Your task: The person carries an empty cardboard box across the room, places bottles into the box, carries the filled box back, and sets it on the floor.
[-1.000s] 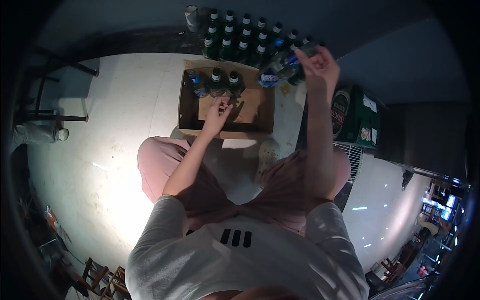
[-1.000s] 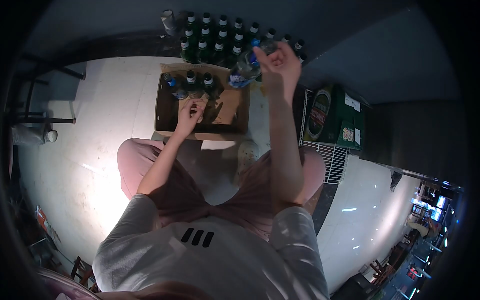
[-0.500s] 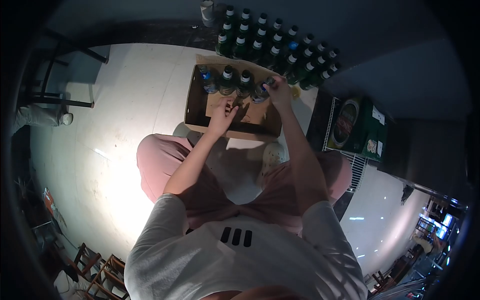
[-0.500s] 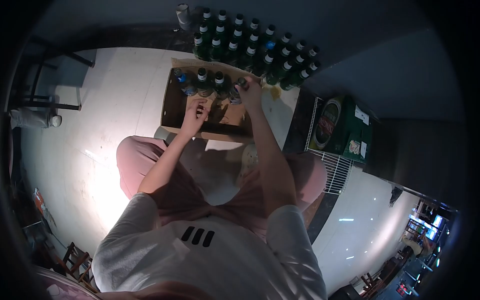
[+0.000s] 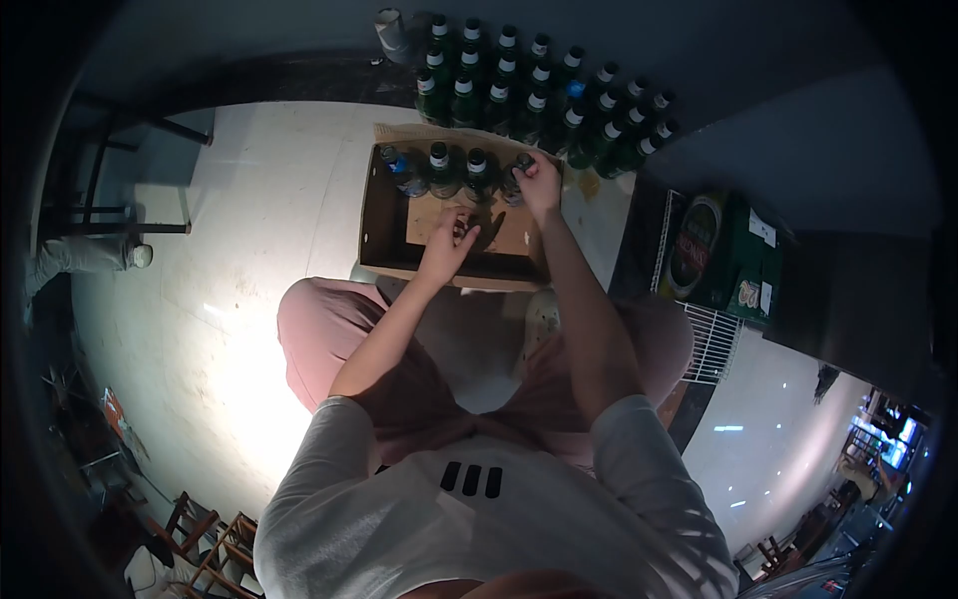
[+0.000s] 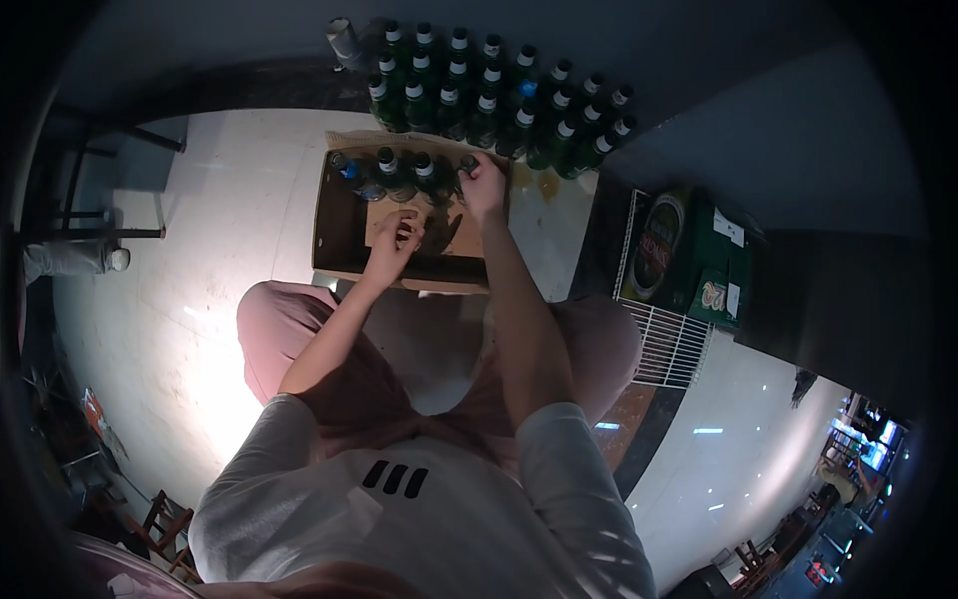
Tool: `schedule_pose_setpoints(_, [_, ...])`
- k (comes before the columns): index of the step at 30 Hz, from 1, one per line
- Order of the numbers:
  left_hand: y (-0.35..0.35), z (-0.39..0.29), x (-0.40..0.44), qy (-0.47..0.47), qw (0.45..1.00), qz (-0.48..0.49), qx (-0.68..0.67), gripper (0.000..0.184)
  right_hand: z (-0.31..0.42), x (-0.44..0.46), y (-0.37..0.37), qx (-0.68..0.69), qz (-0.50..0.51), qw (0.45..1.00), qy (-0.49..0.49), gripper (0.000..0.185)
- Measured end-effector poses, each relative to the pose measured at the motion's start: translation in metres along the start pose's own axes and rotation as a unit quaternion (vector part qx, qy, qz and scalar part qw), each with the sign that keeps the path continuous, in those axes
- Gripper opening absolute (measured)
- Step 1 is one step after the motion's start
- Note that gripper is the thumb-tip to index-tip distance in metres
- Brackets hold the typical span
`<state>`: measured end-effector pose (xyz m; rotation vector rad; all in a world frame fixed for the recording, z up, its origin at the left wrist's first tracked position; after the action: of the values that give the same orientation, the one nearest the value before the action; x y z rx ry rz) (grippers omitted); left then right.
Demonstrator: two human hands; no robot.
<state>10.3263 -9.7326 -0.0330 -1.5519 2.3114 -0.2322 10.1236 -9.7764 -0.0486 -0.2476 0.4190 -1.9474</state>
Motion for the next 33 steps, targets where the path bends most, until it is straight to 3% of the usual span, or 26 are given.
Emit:
schedule_pose_setpoints(6, [0.012,0.01,0.009,0.044,0.998,-0.007,0.036,0.029,-0.017,0.007,-0.032,-0.134,0.0,0.988,-0.073,0.046])
schedule_pose_setpoints(9, [0.019,0.013,0.016,0.026,0.999,0.002,0.021,0.029,-0.055,0.026,-0.058,-0.089,0.02,0.995,-0.028,0.041])
schedule_pose_setpoints(10, [0.022,0.011,0.017,0.025,1.0,0.004,0.01,0.029,-0.037,0.023,-0.071,-0.063,-0.047,0.996,-0.03,0.037])
schedule_pose_setpoints(12, [0.026,0.007,0.019,0.022,1.0,0.005,0.0,0.029,-0.046,0.033,-0.092,-0.198,-0.153,0.968,-0.035,0.033])
schedule_pose_setpoints(14, [0.03,-0.001,0.019,0.023,1.0,0.003,-0.011,0.029,-0.032,0.03,-0.115,-0.09,-0.285,0.954,-0.009,0.032])
schedule_pose_setpoints(15, [0.033,-0.003,0.021,0.023,1.0,0.003,-0.01,0.029,-0.038,0.034,-0.124,-0.089,-0.285,0.954,-0.009,0.032])
schedule_pose_setpoints(17, [0.038,-0.009,0.023,0.006,1.0,0.011,-0.027,0.029,-0.063,0.041,-0.142,-0.152,-0.375,0.91,0.093,0.036])
schedule_pose_setpoints(24, [0.06,-0.02,0.034,0.008,1.0,0.006,-0.023,0.029,-0.115,0.083,-0.161,-0.062,-0.387,0.916,0.08,0.044])
schedule_pose_setpoints(26, [0.058,-0.033,0.03,0.0,0.999,0.01,-0.033,0.028,-0.135,0.098,-0.158,0.0,-0.35,0.937,-0.009,0.045])
schedule_pose_setpoints(27, [0.058,-0.031,0.029,-0.002,1.0,0.007,-0.029,0.028,-0.138,0.104,-0.158,0.004,-0.348,0.938,-0.007,0.045])
schedule_pose_setpoints(29, [0.056,-0.02,0.026,0.028,1.0,0.008,-0.012,0.028,-0.141,0.111,-0.151,-0.14,-0.391,0.909,-0.045,0.042])
schedule_pose_setpoints(30, [0.056,-0.01,0.026,0.02,1.0,0.006,-0.019,0.029,-0.109,0.103,-0.151,-0.101,-0.372,0.922,0.024,0.038])
schedule_pose_setpoints(33, [0.05,-0.009,0.026,0.002,1.0,-0.012,-0.023,0.029,-0.103,0.105,-0.146,-0.018,-0.412,0.911,-0.002,0.033])
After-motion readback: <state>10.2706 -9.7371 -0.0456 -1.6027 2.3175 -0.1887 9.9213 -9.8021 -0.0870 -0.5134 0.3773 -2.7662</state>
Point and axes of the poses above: each hand's wrist, its own x-axis towards the middle knuckle, its own y-axis out of the palm, z = x × y, the point moved 1 cm from there along x, towards the middle knuckle, and after that the axes turned 6 degrees about -y, right-handed, at the moved point
